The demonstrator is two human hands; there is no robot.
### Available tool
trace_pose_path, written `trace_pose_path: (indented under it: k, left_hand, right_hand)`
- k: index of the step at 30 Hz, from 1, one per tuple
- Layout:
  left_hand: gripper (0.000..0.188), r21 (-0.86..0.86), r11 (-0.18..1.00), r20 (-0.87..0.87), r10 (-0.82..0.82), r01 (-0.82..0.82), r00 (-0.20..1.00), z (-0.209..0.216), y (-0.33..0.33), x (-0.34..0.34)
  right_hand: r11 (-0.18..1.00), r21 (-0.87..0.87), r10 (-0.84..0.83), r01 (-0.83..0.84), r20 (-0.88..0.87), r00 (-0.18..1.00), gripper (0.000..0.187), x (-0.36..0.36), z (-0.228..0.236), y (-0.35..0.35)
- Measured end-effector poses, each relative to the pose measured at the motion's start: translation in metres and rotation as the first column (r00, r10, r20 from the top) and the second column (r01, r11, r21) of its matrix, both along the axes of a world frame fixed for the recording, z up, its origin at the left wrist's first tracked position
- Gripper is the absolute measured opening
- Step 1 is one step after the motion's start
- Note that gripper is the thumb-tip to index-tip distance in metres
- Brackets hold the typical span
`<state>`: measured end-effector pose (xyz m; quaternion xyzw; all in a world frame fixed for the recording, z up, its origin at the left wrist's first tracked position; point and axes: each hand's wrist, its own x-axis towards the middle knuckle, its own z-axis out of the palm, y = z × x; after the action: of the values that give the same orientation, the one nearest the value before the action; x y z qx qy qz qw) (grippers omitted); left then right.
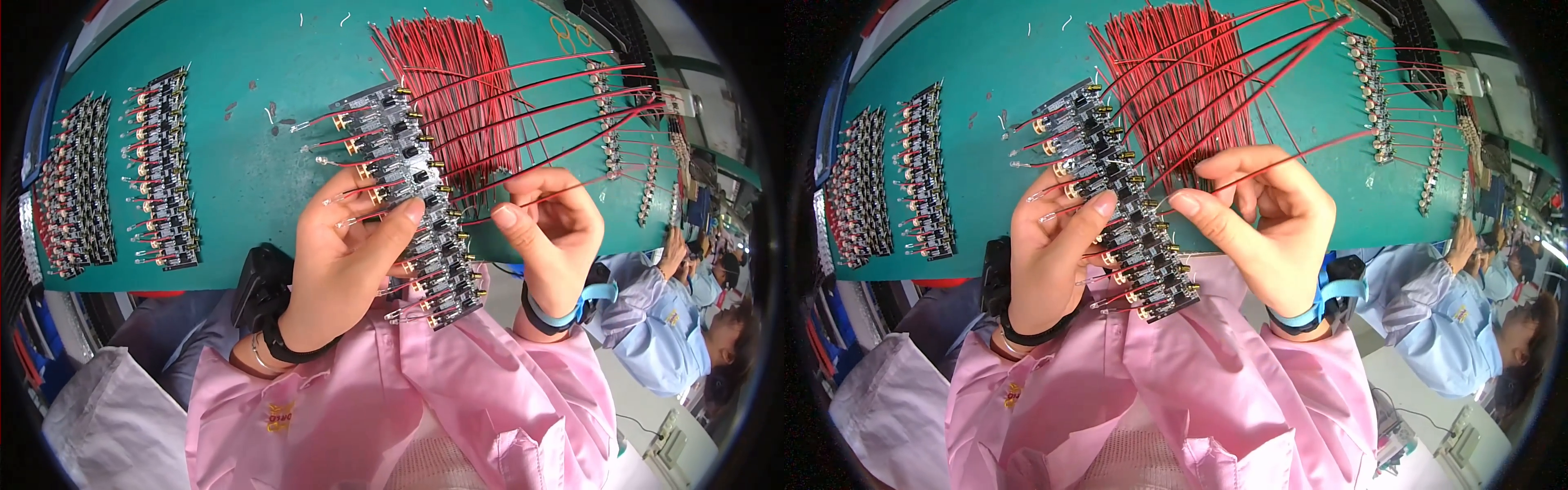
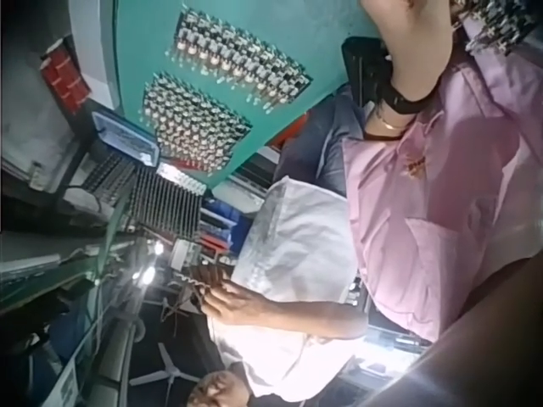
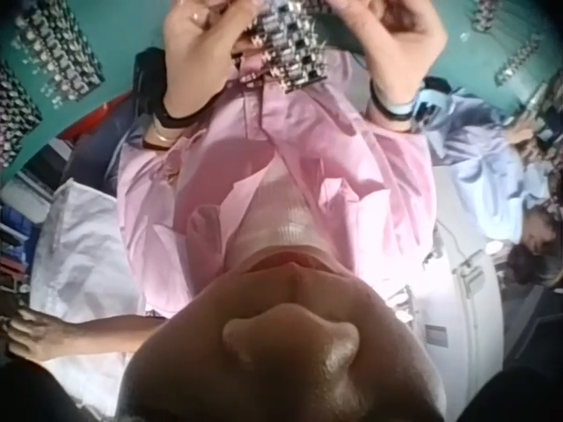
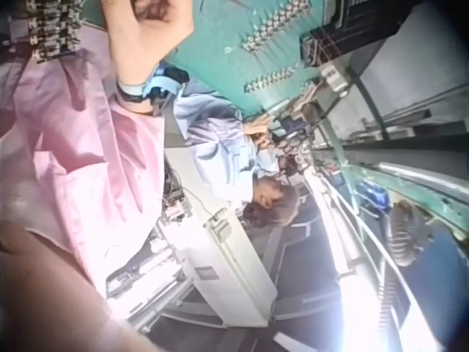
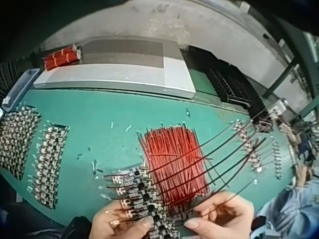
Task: Inserting red wires into a stack of printed circuit boards on an assembly line.
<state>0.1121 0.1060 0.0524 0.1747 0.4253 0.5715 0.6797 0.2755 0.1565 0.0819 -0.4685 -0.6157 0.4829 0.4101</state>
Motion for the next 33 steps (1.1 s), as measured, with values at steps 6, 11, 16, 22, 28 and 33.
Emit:
trace_pose_path:
  k: [6,11,16,22,28,33]
  left_hand:
    - [0.026,-0.003,1.000,0.017,0.002,-0.002,1.000,0.000,0.002,-0.002]
    - [0.025,0.000,1.000,0.001,-0.009,0.009,1.000,0.001,0.001,-0.001]
    - [0.024,0.006,1.000,-0.031,-0.001,0.001,1.000,0.001,0.001,0.001]
    - [0.023,0.001,1.000,-0.012,-0.010,0.010,1.000,0.003,0.001,0.000]
    - [0.023,0.018,1.000,0.009,0.019,-0.020,1.000,0.002,0.002,-0.001]
    - [0.024,0.000,1.000,0.036,0.012,-0.012,0.999,0.002,0.001,-0.004]
  right_hand:
    - [0.981,-0.195,-0.020,-0.005,-0.130,0.991,0.019,0.014,0.006,0.004]
    - [0.983,0.176,-0.128,0.051,0.457,0.880,0.015,0.053,-0.001,0.031]
    - [0.953,0.304,-0.247,-0.001,0.778,0.577,0.011,0.065,-0.015,0.047]
    - [0.916,0.352,-0.246,-0.194,0.873,0.422,0.009,0.069,-0.022,0.048]
    - [0.982,0.116,-0.024,-0.146,0.855,0.518,0.008,0.071,0.009,0.034]
    - [0.999,0.008,0.015,-0.031,0.738,0.675,0.008,0.082,0.049,0.022]
